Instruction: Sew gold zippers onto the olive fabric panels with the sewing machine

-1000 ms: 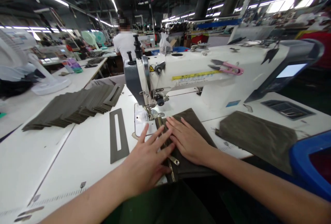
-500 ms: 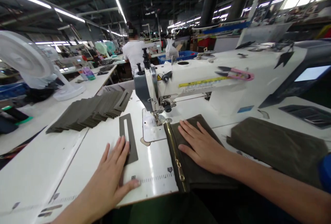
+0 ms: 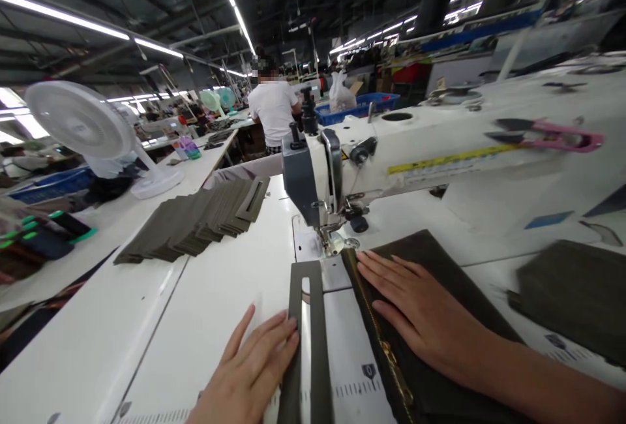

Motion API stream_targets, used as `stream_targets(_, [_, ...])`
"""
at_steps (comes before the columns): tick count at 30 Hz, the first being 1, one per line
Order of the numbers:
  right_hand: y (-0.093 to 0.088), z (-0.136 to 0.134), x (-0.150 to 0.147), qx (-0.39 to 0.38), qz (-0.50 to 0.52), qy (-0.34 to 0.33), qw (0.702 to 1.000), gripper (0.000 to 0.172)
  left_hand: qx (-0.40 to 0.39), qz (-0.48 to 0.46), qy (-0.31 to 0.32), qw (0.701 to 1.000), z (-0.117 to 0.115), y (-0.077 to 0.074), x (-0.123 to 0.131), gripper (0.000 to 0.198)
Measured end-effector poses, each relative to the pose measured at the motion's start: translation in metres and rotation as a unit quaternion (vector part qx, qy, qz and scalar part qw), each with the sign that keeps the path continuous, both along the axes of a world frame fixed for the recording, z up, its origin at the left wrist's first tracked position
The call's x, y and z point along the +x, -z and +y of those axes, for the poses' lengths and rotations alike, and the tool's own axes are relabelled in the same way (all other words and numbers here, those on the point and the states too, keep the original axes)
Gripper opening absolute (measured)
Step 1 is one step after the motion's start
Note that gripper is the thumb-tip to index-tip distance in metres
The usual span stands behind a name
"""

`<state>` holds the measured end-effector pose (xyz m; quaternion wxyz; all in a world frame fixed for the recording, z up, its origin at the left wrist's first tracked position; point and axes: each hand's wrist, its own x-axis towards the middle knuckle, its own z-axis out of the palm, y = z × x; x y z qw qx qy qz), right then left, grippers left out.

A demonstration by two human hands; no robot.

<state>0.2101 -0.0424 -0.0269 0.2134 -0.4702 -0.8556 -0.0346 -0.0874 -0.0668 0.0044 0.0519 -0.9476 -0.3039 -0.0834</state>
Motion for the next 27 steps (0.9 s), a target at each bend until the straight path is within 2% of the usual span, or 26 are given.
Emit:
stream_targets(5, [-0.010, 0.004, -0.005, -0.008, 0.002, -0.004, 1.000, 0.040, -0.029, -0.047, -0.028, 0.998, 0.008, -0.005, 0.020, 0.056])
stream_targets(9, [-0.008, 0.005, -0.006, 0.007, 0.003, -0.012, 1.000, 0.040, -0.058, -0.010, -0.029, 0.998, 0.014, -0.011, 0.033, 0.059])
stream_targets(12, [-0.005, 0.005, -0.004, 0.026, -0.004, -0.019, 0.999, 0.039, -0.074, -0.013, -0.055, 0.996, 0.012, -0.012, 0.033, 0.073])
stream_targets(19, [0.000, 0.005, -0.002, 0.045, -0.009, -0.025, 0.999, 0.038, -0.109, -0.093, -0.136, 0.980, 0.002, -0.011, 0.023, 0.096])
stream_targets(24, [-0.001, 0.006, -0.004, 0.043, -0.005, -0.025, 0.999, 0.037, -0.140, -0.097, -0.153, 0.974, 0.003, -0.011, 0.022, 0.100])
stream_targets(27, [0.001, 0.008, -0.002, 0.040, -0.005, -0.024, 0.999, 0.039, -0.150, -0.090, -0.138, 0.975, 0.008, -0.011, 0.023, 0.093])
